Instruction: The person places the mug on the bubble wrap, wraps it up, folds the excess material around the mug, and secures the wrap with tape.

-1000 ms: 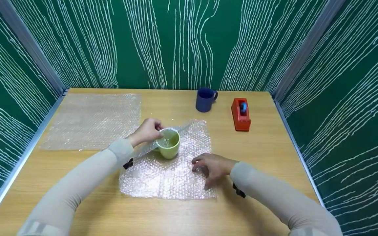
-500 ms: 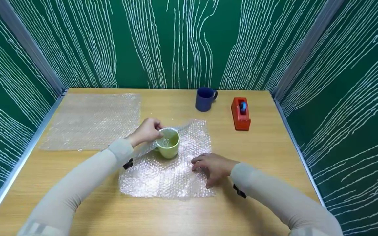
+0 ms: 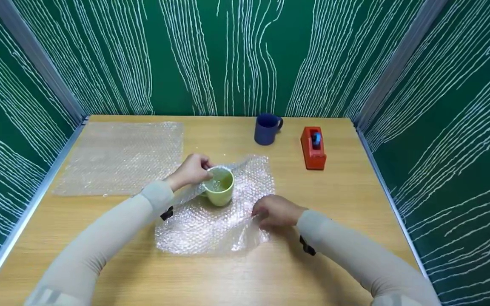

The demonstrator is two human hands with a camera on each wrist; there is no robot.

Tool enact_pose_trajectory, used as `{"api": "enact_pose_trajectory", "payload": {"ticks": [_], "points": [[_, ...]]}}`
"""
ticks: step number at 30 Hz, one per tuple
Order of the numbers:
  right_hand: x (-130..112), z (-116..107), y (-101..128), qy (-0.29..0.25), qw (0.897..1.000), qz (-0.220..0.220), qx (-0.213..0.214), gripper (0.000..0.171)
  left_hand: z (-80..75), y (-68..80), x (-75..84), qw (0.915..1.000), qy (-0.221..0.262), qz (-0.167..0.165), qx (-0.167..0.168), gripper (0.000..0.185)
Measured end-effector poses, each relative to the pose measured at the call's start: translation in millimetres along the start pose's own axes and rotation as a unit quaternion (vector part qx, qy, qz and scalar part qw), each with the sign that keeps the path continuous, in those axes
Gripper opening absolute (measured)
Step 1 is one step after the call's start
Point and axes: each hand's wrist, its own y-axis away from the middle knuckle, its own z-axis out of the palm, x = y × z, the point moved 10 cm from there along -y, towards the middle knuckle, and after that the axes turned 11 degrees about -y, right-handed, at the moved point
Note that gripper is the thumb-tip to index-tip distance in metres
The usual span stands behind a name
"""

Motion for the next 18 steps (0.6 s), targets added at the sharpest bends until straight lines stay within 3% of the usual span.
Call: {"api": "enact_pose_trajectory", "payload": {"ticks": [5, 18], "points": [[1, -13, 0, -0.004, 0.999, -0.013, 0.037, 0.023, 1.0, 1.3, -2.1, 0.9996, 0.025, -0.011, -0.005, 0.014], [0, -55, 1, -0.042, 0.988, 0.046, 0.143, 0.017, -0.5, 2.4, -0.4, 0.9999, 0.014, -0.007, -0.004, 0.013]]}}
